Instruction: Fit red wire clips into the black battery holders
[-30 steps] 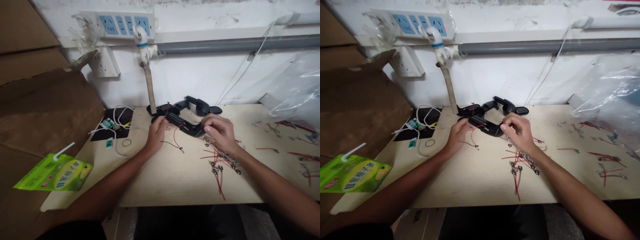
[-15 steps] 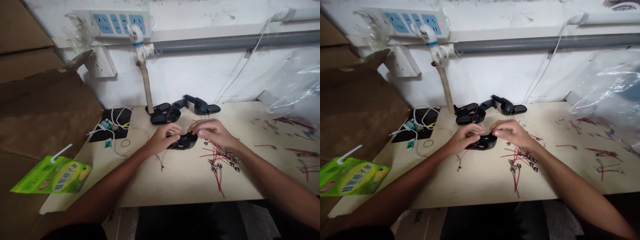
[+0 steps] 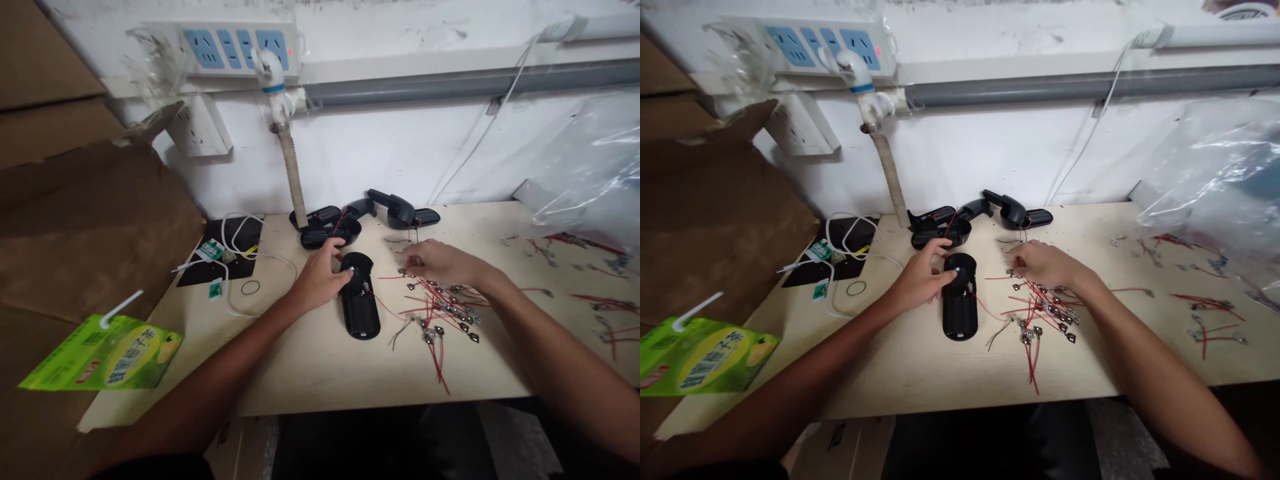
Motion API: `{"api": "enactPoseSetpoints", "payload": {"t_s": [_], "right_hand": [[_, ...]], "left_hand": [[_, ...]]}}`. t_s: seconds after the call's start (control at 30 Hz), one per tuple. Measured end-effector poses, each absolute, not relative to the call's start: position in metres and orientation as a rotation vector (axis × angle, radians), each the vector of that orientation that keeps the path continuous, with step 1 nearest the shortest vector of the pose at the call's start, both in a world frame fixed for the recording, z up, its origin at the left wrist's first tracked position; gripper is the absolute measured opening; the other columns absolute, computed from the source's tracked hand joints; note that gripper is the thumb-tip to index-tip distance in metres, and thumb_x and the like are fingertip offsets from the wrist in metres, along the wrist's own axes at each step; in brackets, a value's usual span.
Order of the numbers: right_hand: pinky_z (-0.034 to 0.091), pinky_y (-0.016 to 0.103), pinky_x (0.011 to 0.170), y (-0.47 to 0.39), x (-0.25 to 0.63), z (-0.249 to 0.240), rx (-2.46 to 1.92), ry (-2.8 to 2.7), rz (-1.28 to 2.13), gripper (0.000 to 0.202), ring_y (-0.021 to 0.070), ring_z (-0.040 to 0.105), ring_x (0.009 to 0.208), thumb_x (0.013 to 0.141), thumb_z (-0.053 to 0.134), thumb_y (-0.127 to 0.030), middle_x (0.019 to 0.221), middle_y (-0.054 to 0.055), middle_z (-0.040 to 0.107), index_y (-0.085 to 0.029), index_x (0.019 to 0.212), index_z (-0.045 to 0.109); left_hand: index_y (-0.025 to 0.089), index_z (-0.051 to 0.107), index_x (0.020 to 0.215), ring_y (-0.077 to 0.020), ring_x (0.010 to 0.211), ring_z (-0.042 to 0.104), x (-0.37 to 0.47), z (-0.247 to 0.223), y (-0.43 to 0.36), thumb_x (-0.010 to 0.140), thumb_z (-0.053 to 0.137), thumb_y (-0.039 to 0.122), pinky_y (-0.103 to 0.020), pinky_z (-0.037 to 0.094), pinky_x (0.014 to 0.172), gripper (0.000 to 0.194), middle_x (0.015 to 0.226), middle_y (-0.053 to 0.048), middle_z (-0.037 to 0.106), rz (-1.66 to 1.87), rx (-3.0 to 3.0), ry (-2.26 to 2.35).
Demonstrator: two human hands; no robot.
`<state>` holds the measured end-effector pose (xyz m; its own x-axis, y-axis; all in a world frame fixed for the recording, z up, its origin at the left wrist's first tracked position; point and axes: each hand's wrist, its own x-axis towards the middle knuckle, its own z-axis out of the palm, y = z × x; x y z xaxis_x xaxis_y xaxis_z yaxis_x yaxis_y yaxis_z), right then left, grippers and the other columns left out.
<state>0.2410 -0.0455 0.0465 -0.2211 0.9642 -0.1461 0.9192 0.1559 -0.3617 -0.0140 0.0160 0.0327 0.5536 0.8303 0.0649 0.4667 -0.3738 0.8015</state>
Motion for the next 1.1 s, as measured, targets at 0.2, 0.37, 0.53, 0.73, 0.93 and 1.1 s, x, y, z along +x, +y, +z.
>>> {"api": "enactPoseSetpoints", "payload": {"t_s": [0.2,0.37,0.53,0.73,0.93,1.1], "right_hand": [[0.033,0.028,0.055,-0.046,0.236,0.047,-1.979,-2.244,0.500,0.010,0.0155,0.051,0.059,0.076,0.050,-0.015,0.064,0.000,0.059,-0.019,0.067,0.051],[0.034,0.028,0.057,-0.047,0.235,0.045,-1.973,-2.286,0.523,0.010,0.0161,0.052,0.062,0.077,0.050,-0.013,0.067,0.000,0.059,-0.020,0.070,0.052],[0.031,0.029,0.056,-0.047,0.235,0.047,-2.036,-2.238,0.413,0.009,0.0174,0.050,0.064,0.079,0.047,-0.015,0.070,0.003,0.058,-0.019,0.071,0.049],[0.038,0.029,0.059,-0.048,0.222,0.054,-1.609,-2.008,0.634,0.010,0.0153,0.049,0.064,0.083,0.050,-0.028,0.071,0.002,0.055,-0.019,0.078,0.051],[0.042,0.029,0.063,-0.055,0.200,0.051,-1.372,-1.839,0.910,0.015,0.0159,0.054,0.073,0.081,0.059,-0.033,0.079,0.002,0.056,-0.019,0.084,0.053],[0.043,0.030,0.066,-0.057,0.194,0.046,-1.307,-1.800,0.981,0.016,0.0156,0.054,0.074,0.080,0.063,-0.032,0.080,0.002,0.057,-0.020,0.085,0.055]], "left_hand": [[0.018,0.049,0.116,-0.0235,0.110,0.056,-0.013,0.029,0.018,0.072,0.062,0.012,-0.041,0.048,0.093,0.046,0.116,-0.008,0.058,0.634,2.182,0.959],[0.019,0.048,0.115,-0.0238,0.115,0.053,-0.012,0.030,0.016,0.073,0.060,0.009,-0.045,0.041,0.102,0.044,0.121,-0.008,0.058,0.599,2.221,0.970],[0.017,0.046,0.117,-0.0231,0.117,0.051,-0.012,0.027,0.015,0.075,0.060,0.011,-0.043,0.039,0.103,0.044,0.123,-0.009,0.055,0.620,2.229,0.962],[0.019,0.047,0.117,-0.0210,0.110,0.055,-0.012,0.025,0.014,0.075,0.058,0.013,-0.036,0.048,0.091,0.043,0.118,-0.007,0.054,0.692,2.252,0.934],[0.020,0.053,0.108,-0.0190,0.103,0.056,-0.013,0.028,0.010,0.076,0.059,0.016,-0.033,0.049,0.088,0.033,0.114,-0.005,0.050,0.840,2.404,0.886],[0.019,0.056,0.097,-0.0184,0.106,0.054,-0.013,0.028,0.008,0.078,0.054,0.011,-0.035,0.047,0.094,0.020,0.112,-0.007,0.049,0.871,2.498,0.640]]}}
